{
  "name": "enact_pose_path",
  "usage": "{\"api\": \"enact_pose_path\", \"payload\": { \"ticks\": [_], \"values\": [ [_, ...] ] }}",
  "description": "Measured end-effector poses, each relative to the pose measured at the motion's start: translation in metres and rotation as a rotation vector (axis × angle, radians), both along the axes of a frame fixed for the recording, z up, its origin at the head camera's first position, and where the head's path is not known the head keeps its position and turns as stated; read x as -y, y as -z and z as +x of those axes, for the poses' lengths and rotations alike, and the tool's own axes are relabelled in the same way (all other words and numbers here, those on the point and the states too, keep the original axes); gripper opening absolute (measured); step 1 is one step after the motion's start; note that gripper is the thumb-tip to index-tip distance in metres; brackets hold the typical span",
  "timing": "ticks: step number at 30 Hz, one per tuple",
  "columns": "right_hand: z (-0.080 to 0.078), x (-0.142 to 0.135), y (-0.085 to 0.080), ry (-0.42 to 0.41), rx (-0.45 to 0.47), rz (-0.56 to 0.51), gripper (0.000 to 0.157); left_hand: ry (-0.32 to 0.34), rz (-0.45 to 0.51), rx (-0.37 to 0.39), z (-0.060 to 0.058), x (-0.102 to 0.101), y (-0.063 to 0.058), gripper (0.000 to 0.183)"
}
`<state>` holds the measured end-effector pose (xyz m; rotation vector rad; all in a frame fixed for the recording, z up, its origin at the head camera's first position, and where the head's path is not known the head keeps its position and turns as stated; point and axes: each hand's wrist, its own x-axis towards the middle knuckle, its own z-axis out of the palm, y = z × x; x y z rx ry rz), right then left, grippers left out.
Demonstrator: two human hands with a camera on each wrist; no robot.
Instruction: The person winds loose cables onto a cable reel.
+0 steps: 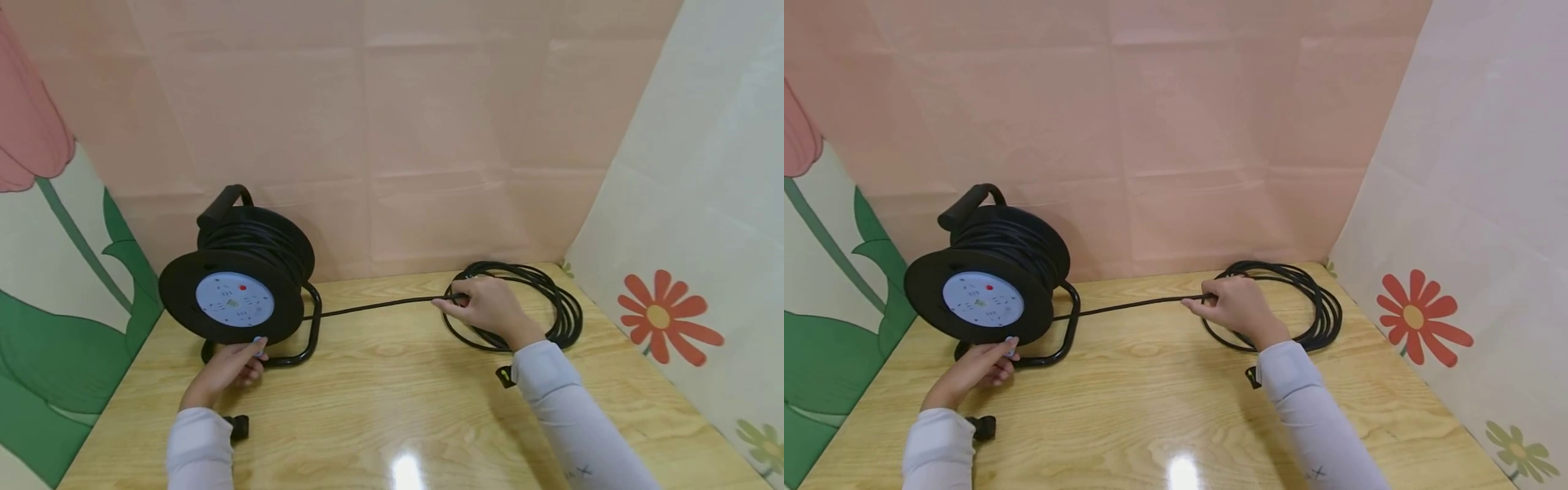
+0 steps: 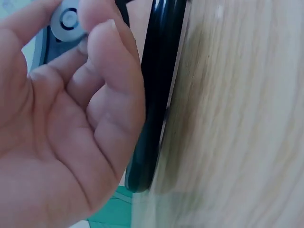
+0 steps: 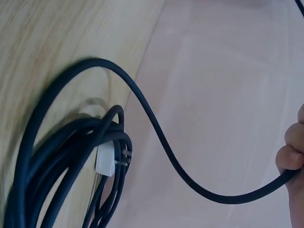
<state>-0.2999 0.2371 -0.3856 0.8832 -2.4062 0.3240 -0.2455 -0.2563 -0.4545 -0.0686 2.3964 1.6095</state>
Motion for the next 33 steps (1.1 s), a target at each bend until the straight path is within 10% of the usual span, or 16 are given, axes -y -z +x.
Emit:
{"api": "enact_pose_path", "payload": {
  "ticks": [12, 33],
  "values": [
    [0.000, 0.007, 0.007, -0.012, 0.051, 0.001, 0.038, -0.120, 0.183, 0.039, 0.004, 0.007, -0.005, 0.053],
    [0.000, 0.051, 0.019, 0.007, 0.079, 0.095, 0.020, -0.317, 0.218, 0.003, 0.016, 0.037, -0.011, 0.069]
  ]
}}
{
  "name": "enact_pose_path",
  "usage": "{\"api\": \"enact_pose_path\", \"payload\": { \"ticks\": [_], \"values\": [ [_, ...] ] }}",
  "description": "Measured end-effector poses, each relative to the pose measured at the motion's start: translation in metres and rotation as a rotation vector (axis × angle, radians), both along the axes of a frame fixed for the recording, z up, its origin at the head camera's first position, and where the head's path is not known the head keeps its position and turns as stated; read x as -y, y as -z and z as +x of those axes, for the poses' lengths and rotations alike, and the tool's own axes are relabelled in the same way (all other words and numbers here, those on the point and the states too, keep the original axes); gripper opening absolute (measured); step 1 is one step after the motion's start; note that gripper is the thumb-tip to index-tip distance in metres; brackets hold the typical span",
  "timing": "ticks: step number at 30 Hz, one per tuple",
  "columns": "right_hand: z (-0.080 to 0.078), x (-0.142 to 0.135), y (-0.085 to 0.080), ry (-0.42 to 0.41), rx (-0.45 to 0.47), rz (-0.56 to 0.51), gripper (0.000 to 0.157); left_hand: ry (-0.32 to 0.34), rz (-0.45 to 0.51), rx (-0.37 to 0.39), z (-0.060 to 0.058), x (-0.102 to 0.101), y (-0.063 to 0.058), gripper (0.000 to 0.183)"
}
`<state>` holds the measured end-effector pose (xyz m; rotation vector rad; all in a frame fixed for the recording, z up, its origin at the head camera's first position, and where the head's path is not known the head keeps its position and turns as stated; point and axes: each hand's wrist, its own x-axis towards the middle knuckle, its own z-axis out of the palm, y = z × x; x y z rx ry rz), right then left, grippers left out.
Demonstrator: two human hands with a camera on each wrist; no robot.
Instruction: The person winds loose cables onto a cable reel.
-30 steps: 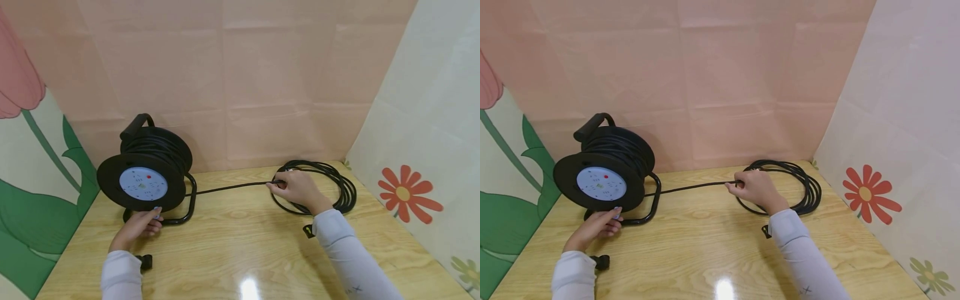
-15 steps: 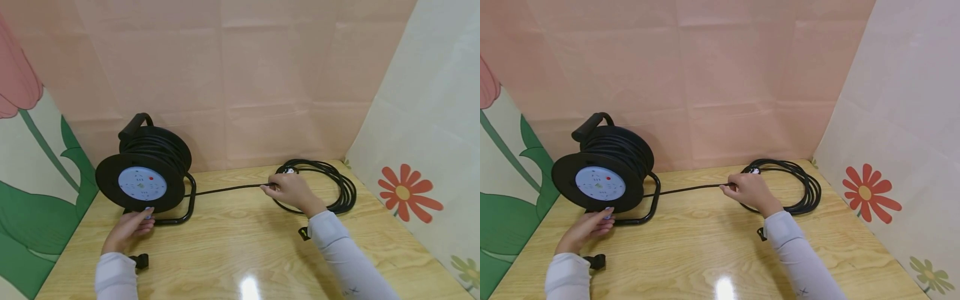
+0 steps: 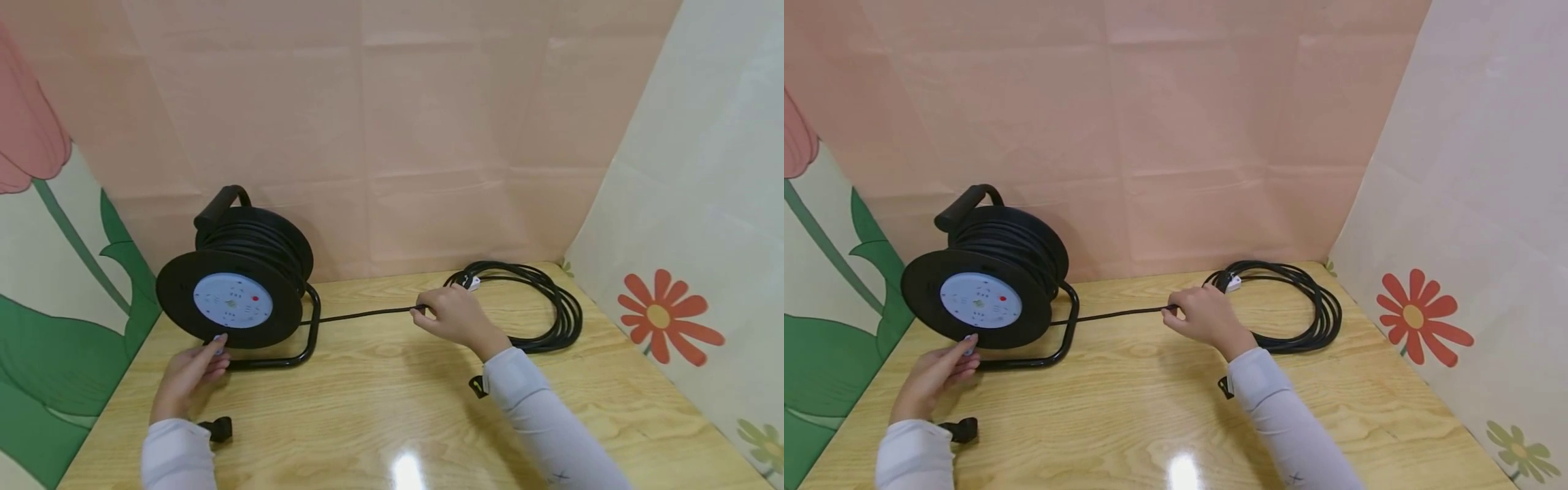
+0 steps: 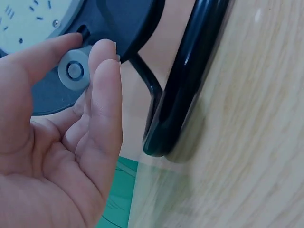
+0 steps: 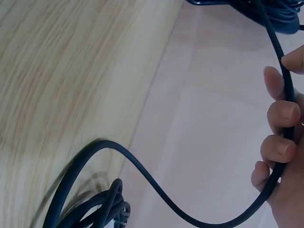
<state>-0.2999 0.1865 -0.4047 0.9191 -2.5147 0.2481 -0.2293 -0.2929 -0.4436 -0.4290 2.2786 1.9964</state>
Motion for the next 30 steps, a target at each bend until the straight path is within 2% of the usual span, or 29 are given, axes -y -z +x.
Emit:
{"api": "enact_pose_path", "payload": {
  "ticks": [7, 12, 19, 24, 30],
  "values": [
    [0.002, 0.009, 0.000, -0.027, 0.002, 0.010, 0.019, -0.010, 0.127, 0.008, 0.000, 0.008, -0.004, 0.066],
    [0.000, 0.018, 0.004, -0.036, 0.008, -0.009, 0.015, -0.058, 0.228, -0.018, 0.000, 0.013, -0.008, 0.049],
    [-0.002, 0.036, 0.008, -0.051, -0.052, 0.004, 0.016, -0.145, 0.496, -0.090, 0.004, 0.018, -0.015, 0.025],
    [-0.002, 0.045, 0.008, -0.038, -0.090, 0.012, 0.017, -0.204, 0.588, -0.139, 0.006, 0.018, -0.020, 0.021],
    [-0.002, 0.054, 0.011, -0.006, -0.131, 0.018, 0.020, -0.254, 0.667, -0.138, 0.014, 0.018, -0.025, 0.025]
  ]
}}
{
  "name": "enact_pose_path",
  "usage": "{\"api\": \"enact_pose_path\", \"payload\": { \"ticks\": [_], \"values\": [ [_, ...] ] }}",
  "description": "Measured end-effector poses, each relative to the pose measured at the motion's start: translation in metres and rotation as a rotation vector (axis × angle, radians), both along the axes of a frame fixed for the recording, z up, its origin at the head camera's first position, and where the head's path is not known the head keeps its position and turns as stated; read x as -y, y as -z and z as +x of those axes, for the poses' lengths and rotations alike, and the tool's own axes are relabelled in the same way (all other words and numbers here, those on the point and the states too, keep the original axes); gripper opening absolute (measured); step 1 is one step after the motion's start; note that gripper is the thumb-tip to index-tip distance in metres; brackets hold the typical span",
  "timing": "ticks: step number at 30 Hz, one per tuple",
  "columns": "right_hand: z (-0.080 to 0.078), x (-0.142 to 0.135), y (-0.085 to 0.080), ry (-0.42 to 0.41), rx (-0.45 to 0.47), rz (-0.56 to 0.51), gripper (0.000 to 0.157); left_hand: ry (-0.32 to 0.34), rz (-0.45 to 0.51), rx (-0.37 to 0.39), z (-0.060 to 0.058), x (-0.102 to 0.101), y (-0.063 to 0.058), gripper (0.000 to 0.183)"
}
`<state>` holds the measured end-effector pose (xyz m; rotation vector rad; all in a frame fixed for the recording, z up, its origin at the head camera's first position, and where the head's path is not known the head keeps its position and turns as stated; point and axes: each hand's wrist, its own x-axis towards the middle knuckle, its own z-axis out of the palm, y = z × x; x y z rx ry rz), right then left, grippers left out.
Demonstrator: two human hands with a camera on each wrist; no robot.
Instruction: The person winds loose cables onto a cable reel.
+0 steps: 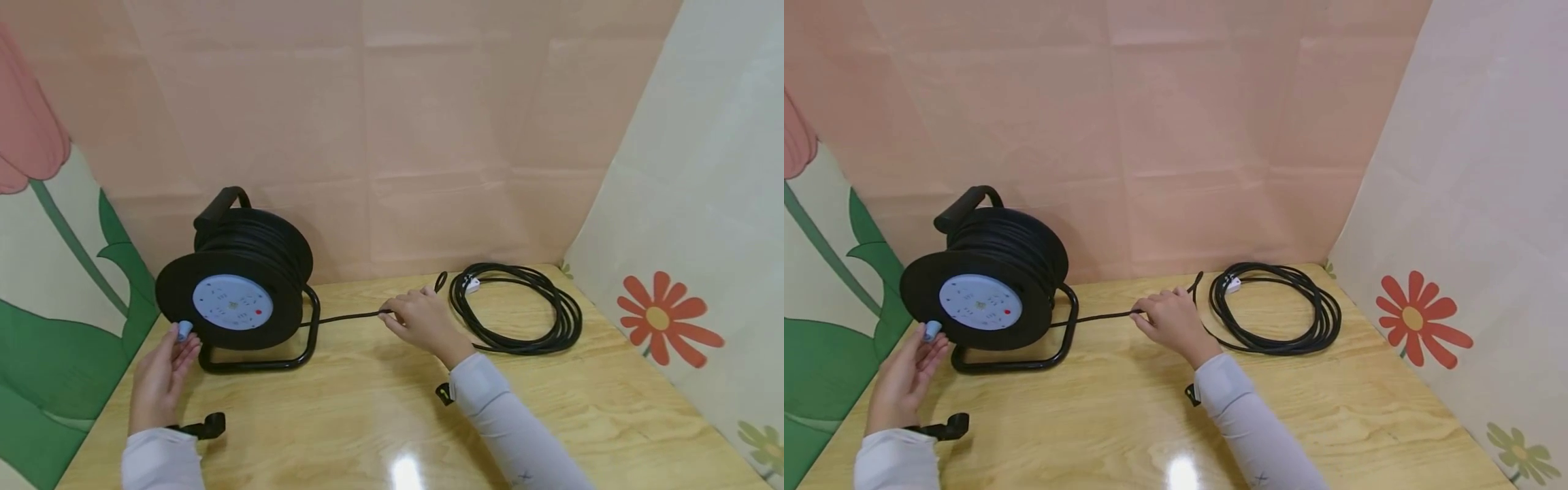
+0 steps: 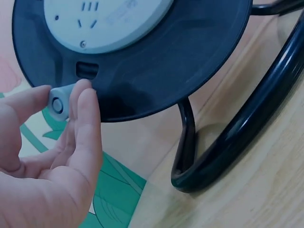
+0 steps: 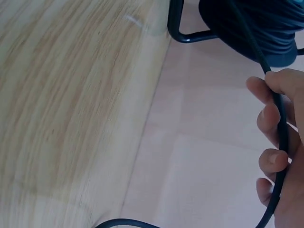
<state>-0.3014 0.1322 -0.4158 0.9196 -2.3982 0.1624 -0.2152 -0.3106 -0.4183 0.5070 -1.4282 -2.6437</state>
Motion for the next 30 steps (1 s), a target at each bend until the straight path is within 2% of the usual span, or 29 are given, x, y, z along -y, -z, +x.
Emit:
{"api": "enact_pose_path", "payload": {
  "ticks": [4, 7, 14, 19, 21, 27, 30],
  "values": [
    [-0.002, 0.004, 0.002, 0.015, -0.019, -0.043, 0.019, -0.048, 0.050, -0.038, 0.000, -0.002, -0.002, 0.025],
    [-0.003, 0.006, 0.002, 0.017, -0.021, -0.063, 0.019, -0.115, 0.077, -0.059, -0.002, -0.005, -0.005, 0.026],
    [-0.005, 0.013, 0.008, -0.010, 0.050, -0.096, 0.017, -0.319, 0.091, -0.075, -0.007, -0.016, -0.015, 0.027],
    [-0.004, 0.022, 0.011, -0.024, 0.039, -0.097, 0.017, -0.402, 0.108, -0.100, -0.007, -0.023, -0.021, 0.025],
    [-0.004, 0.026, 0.012, -0.020, 0.023, -0.096, 0.018, -0.416, 0.126, -0.127, -0.006, -0.026, -0.024, 0.026],
    [-0.003, 0.037, 0.018, -0.007, -0.016, -0.093, 0.019, -0.490, 0.240, -0.277, -0.009, -0.037, -0.031, 0.034],
    [-0.002, 0.041, 0.020, -0.024, -0.021, -0.109, 0.017, -0.532, 0.206, -0.321, -0.013, -0.042, -0.033, 0.040]
  ]
}}
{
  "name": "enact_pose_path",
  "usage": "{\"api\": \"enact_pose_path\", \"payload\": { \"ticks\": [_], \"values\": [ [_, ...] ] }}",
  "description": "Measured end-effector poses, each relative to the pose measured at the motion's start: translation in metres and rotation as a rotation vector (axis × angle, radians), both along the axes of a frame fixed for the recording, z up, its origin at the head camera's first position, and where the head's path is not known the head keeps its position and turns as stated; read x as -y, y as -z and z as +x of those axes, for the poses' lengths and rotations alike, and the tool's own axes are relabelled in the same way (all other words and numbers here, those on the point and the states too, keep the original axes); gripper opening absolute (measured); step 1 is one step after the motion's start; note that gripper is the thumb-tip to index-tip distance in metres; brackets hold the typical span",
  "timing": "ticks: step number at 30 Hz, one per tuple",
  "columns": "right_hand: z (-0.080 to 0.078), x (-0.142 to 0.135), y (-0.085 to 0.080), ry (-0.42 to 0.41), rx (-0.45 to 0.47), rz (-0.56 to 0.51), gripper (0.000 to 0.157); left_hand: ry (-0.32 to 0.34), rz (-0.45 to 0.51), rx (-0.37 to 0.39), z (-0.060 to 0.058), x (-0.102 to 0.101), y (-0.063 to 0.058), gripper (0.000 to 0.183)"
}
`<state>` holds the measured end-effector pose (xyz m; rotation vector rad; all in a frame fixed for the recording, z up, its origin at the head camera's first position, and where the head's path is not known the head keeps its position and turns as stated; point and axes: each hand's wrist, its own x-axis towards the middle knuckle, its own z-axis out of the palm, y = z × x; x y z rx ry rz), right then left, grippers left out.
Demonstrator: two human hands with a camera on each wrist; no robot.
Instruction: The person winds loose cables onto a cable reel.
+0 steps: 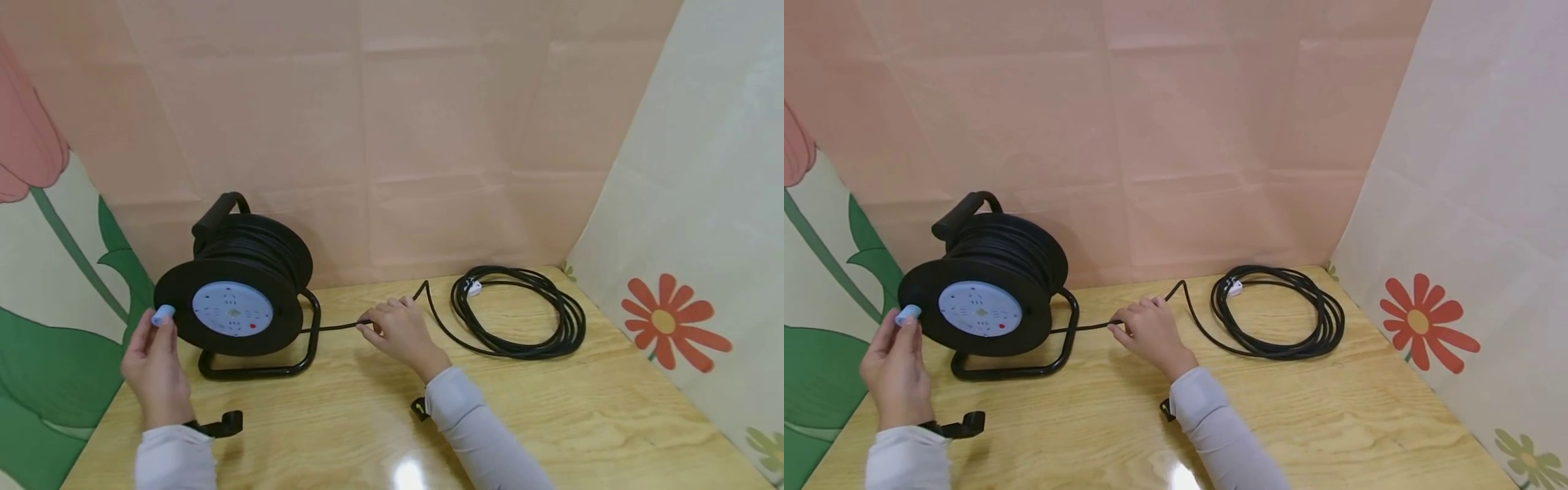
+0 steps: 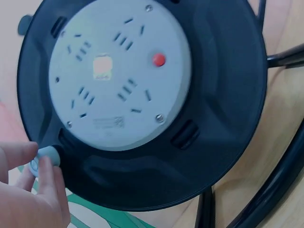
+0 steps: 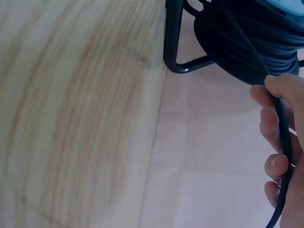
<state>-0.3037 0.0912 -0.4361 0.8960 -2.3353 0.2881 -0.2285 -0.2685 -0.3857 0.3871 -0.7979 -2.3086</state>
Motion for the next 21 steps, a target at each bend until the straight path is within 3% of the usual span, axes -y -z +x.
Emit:
{"api": "enact_pose_path", "payload": {
  "ticks": [9, 13, 21],
  "values": [
    [0.000, 0.009, -0.004, -0.002, 0.007, 0.003, 0.013, -0.090, -0.229, 0.114, -0.005, -0.007, -0.008, 0.041],
    [-0.004, 0.015, -0.004, 0.008, 0.031, 0.018, 0.012, -0.124, -0.205, 0.094, -0.007, -0.012, -0.012, 0.038],
    [-0.014, 0.032, 0.001, 0.077, 0.020, -0.011, 0.014, -0.187, -0.152, -0.017, -0.012, -0.026, -0.021, 0.038]
  ]
}}
